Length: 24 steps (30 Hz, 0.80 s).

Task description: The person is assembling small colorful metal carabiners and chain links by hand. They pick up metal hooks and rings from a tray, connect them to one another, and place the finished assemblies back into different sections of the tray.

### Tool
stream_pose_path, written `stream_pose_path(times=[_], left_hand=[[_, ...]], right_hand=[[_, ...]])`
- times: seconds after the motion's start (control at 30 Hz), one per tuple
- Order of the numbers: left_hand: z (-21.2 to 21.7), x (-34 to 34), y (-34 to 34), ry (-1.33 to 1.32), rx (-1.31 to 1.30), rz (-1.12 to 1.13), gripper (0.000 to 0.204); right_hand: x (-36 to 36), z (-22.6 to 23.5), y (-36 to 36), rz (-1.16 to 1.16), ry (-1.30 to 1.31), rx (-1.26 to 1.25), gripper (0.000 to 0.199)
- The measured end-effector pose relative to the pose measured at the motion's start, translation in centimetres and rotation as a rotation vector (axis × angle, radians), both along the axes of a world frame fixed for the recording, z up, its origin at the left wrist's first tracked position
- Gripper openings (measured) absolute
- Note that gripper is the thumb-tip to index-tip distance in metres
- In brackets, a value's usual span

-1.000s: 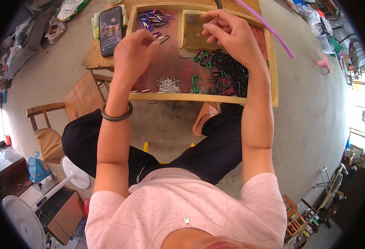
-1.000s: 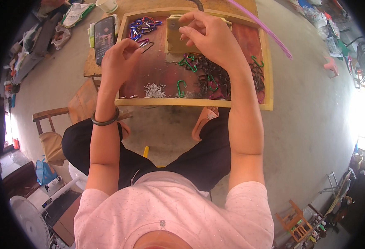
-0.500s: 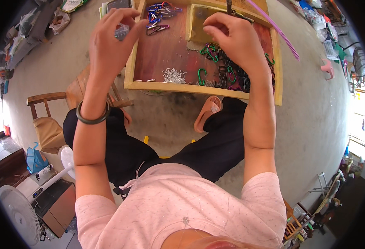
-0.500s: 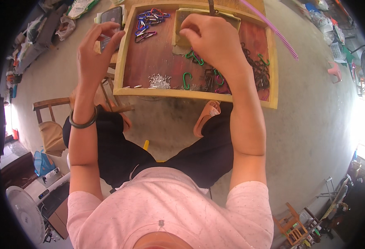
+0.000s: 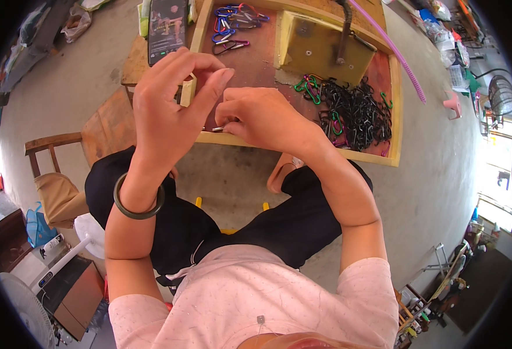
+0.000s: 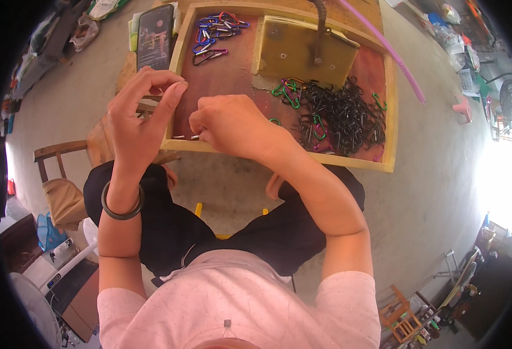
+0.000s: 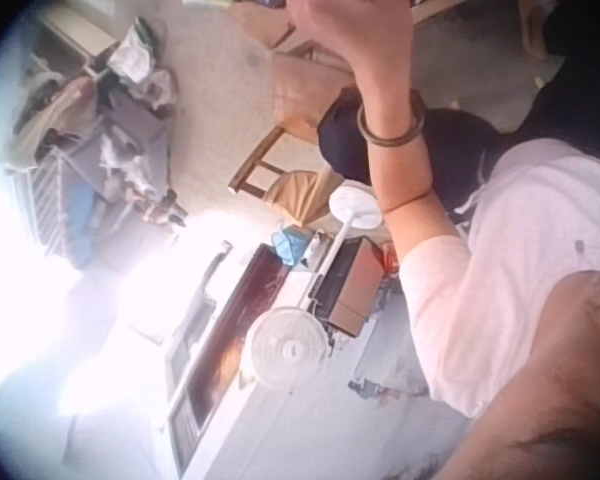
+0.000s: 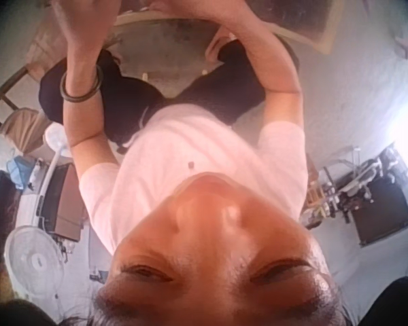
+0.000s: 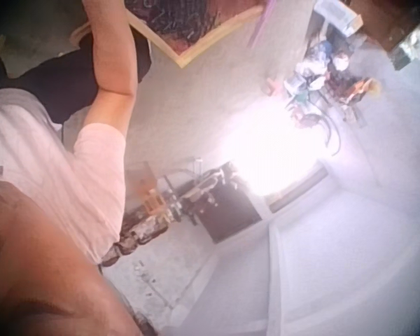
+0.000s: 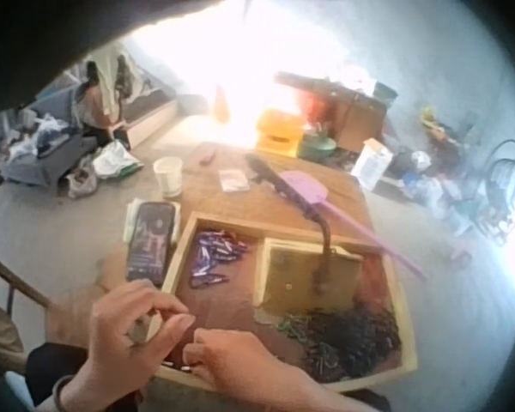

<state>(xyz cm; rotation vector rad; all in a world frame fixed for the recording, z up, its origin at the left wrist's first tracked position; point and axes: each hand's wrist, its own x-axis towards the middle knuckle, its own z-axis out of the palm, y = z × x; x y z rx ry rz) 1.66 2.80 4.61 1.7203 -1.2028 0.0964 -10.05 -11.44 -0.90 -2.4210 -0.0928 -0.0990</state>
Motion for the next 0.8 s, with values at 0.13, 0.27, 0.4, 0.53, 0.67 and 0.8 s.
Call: stream_pose_path(times=[0.13,0.27,0.4,0.53,0.67,0.8], left_hand=[[-0.1,0.4,0.0,0.003,-0.004,0.012,0.008],[-0.5,0.5,-0.1,0.002,-0.009,-0.006,0.008],[-0.9,0.9,0.6,-0.008,0.023,-0.010,0.006],[-1.9,0.7,1.4,0.178,0.088,-0.064,0.010],[-2.5,-0.3,1.3,0.392,0.142,-0.176,0.014],[-2.2,-1.2,0.6,0.356,0.193,-0.243,0.013]], right_hand=[[1.6,0.6,0.4,0.056,0.007,-0.085,0.004],[1.9,0.3,0.1,0.070,-0.016,-0.178,0.011],[1.5,2.5,-1.9,-0.031,0.056,0.128,0.019],[-0.2,4.4,-3.9,-0.046,0.065,0.396,0.015],[-1.5,5.0,-4.5,-0.089,0.069,0.481,0.013],[-2.2,5.1,-4.7,-0.129,0.122,0.478,0.012]])
